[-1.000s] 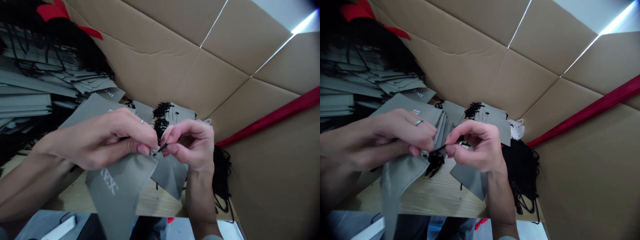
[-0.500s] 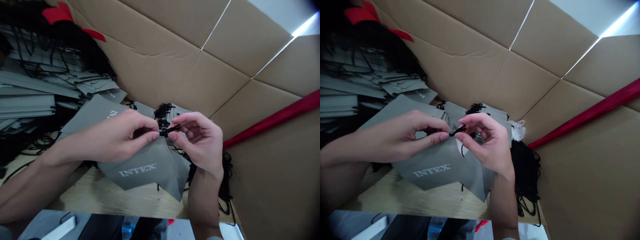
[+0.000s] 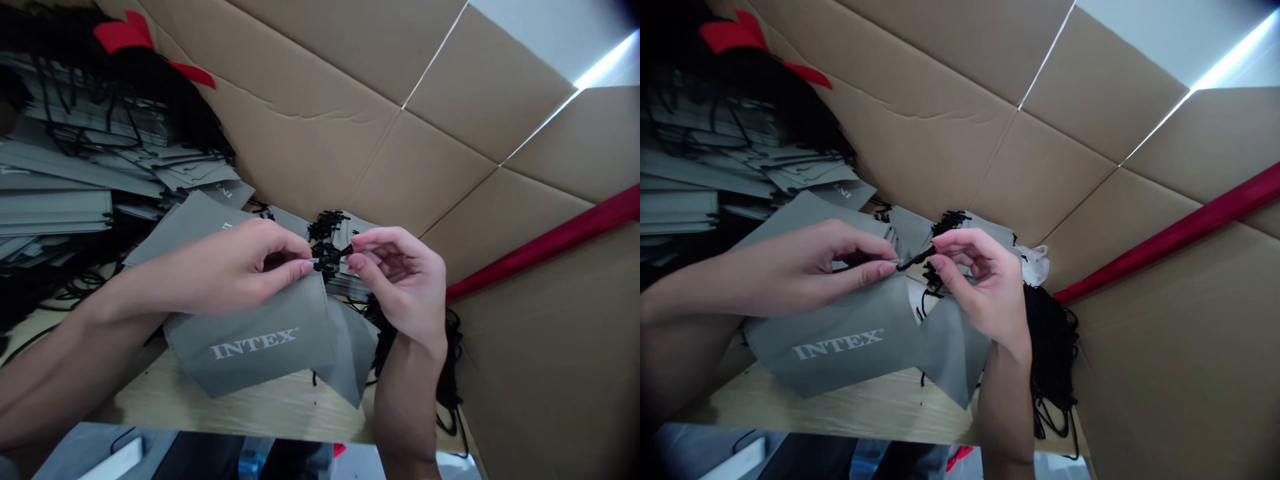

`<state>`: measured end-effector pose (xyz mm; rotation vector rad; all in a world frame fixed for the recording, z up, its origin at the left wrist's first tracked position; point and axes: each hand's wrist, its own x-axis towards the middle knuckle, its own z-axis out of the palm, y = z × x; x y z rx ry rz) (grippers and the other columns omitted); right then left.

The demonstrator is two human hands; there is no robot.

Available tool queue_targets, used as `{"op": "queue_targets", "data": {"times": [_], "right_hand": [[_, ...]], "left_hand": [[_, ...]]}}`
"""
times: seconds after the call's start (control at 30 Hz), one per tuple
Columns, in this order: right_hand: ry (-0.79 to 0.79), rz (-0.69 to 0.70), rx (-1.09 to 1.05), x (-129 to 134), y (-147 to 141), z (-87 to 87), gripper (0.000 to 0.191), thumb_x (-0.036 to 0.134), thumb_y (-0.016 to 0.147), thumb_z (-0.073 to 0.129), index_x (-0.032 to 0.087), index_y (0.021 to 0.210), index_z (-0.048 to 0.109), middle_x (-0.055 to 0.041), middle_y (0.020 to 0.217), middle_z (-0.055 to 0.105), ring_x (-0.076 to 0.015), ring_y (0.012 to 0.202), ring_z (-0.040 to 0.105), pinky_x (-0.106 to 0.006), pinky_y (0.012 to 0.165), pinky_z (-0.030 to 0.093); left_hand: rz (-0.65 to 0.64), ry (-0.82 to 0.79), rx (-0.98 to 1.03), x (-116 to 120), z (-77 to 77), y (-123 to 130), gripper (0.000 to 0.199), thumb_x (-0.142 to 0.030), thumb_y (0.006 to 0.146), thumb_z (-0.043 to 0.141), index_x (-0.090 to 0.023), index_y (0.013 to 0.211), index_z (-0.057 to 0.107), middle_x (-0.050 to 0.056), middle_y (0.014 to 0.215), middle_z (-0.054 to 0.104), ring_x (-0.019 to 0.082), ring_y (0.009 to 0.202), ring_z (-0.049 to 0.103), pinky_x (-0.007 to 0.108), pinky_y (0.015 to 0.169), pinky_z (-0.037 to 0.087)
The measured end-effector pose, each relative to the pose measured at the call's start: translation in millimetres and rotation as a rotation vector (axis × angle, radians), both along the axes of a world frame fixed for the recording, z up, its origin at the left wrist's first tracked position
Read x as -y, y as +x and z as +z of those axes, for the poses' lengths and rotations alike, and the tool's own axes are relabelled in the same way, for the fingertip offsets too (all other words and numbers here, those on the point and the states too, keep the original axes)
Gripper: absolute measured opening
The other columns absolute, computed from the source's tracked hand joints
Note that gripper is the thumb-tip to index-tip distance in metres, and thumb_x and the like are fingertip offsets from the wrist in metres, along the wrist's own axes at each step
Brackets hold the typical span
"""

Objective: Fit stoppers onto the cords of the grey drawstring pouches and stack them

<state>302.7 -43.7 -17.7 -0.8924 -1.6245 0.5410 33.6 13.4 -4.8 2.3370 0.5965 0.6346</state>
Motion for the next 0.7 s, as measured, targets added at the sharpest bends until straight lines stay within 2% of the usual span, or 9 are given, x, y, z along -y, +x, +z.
{"op": "queue_targets", "data": {"times": [0.23,0.47,0.6,0.7], "right_hand": [[-0.009,0.039,0.004,-2.6,0.9,-1.4,0.014,0.025,0.100,0.098,0.027,0.113,0.092,-0.0018,0.099,0.091,-0.0161,0.081,0.085,-0.028,0.075,0.074],[-0.048,0.011,0.005,-5.3,-4.6,-0.8,0.014,0.025,0.093,0.100,0.026,0.102,0.089,-0.0009,0.094,0.088,-0.0149,0.074,0.078,-0.028,0.069,0.070],[-0.017,0.022,-0.005,-4.5,-4.6,-0.3,0.009,0.020,0.097,0.096,0.026,0.101,0.090,0.0007,0.089,0.086,-0.0124,0.070,0.075,-0.024,0.064,0.065],[-0.003,0.024,0.032,-3.2,-2.3,0.1,0.008,0.021,0.100,0.093,0.026,0.106,0.092,-0.0003,0.094,0.087,-0.0130,0.071,0.077,-0.025,0.064,0.067]], "left_hand": [[-0.004,0.003,-0.007,-0.7,-0.3,0.4,0.044,-0.042,0.118,0.059,-0.021,0.079,0.064,-0.002,0.066,0.058,0.012,0.056,0.049,0.028,0.051,0.034],[-0.036,0.014,-0.012,-1.0,-1.9,-0.3,0.041,-0.042,0.118,0.060,-0.021,0.086,0.076,-0.006,0.060,0.053,0.010,0.048,0.042,0.026,0.045,0.030],[-0.045,0.012,-0.021,-1.3,-4.0,0.5,0.038,-0.041,0.118,0.061,-0.021,0.091,0.078,-0.005,0.063,0.058,0.011,0.052,0.047,0.026,0.049,0.032],[-0.060,-0.005,-0.028,-1.1,-3.8,-0.4,0.037,-0.041,0.117,0.061,-0.021,0.090,0.076,-0.003,0.067,0.063,0.012,0.056,0.050,0.026,0.051,0.035]]}}
